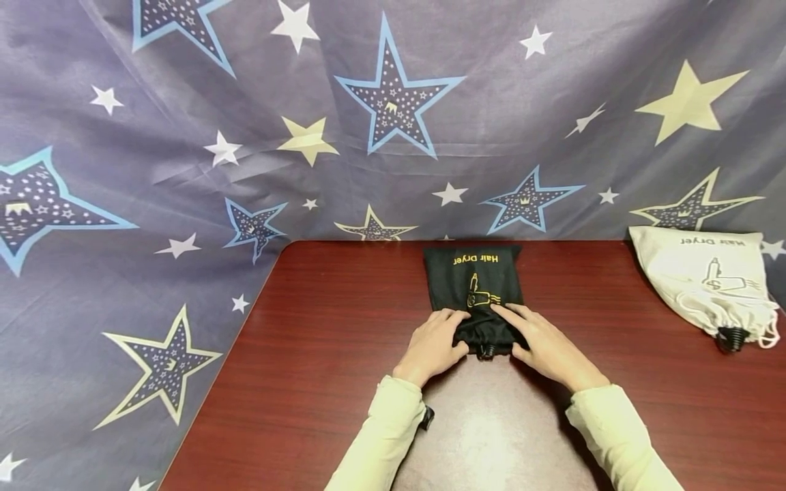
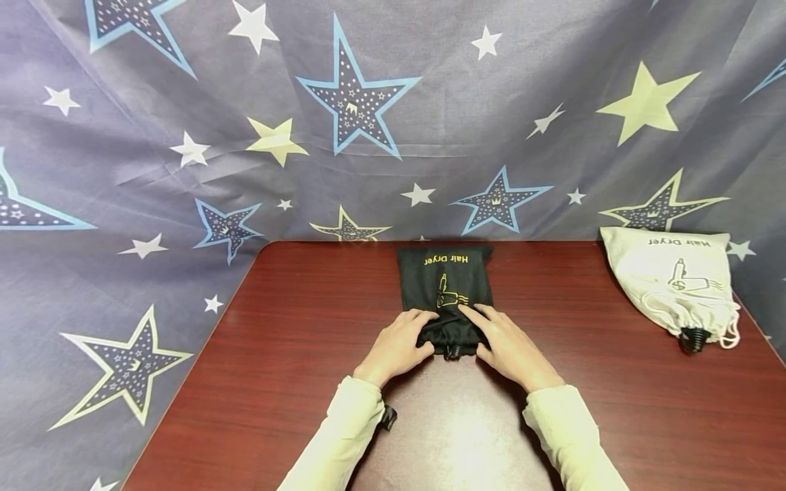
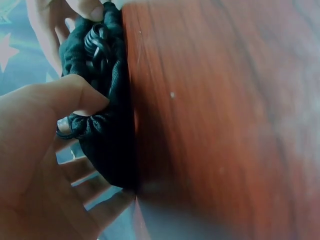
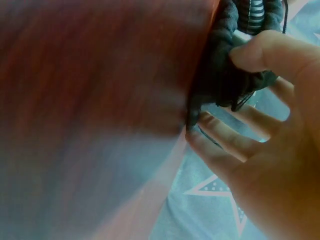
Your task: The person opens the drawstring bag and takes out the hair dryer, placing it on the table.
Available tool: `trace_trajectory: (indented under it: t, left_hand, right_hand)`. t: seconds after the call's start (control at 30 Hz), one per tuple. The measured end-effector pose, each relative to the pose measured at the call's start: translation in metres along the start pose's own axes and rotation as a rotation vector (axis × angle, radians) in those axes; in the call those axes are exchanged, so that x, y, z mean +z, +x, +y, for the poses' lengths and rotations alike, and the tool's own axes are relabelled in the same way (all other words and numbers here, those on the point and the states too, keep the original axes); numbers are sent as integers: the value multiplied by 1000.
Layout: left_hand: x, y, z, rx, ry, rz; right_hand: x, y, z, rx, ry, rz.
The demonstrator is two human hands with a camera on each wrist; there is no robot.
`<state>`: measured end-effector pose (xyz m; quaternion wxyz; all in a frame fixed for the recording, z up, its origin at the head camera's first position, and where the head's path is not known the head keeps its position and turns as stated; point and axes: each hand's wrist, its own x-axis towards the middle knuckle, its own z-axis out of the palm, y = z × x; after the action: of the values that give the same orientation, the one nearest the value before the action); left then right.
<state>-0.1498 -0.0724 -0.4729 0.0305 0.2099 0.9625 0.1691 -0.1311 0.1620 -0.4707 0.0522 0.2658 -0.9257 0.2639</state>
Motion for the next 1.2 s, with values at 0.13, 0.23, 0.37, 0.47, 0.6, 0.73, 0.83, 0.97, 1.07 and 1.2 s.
trace_trajectory:
  t: [0.13, 0.23, 0.37, 0.47, 0.6, 0.73, 0.83, 0.97, 1.07, 1.2]
  left_hand:
    - [-1, 0, -3, 14, -7, -8]
    - [-1, 0, -4, 24, 4, -9]
    - [-1, 0, -4, 28, 30, -19]
    - [-1, 1, -4, 28, 33, -21]
    - [0, 0, -5, 22, 30, -22]
    - [1, -1, -6, 16, 30, -16]
    - [2, -2, -6, 16, 27, -6]
    - [0, -2, -7, 25, 22, 3]
    - [-1, -2, -7, 31, 25, 2]
    - [-1, -3, -8, 26, 23, -7]
  right_hand:
    - [-1, -2, 2, -11, -10, -7]
    - [-2, -3, 2, -13, -1, -9]
    - [-4, -4, 3, -23, 11, -9]
    - [-4, -4, 3, -37, 2, -11]
    - [-3, -4, 3, -45, -5, -12]
    - [-3, -5, 3, -48, -1, -7]
    - [-4, -5, 3, -46, -2, -10]
    - [-6, -4, 3, -43, -6, -20]
    - [-6, -4, 3, -44, -9, -27]
    - [-4, -4, 3, -39, -4, -35]
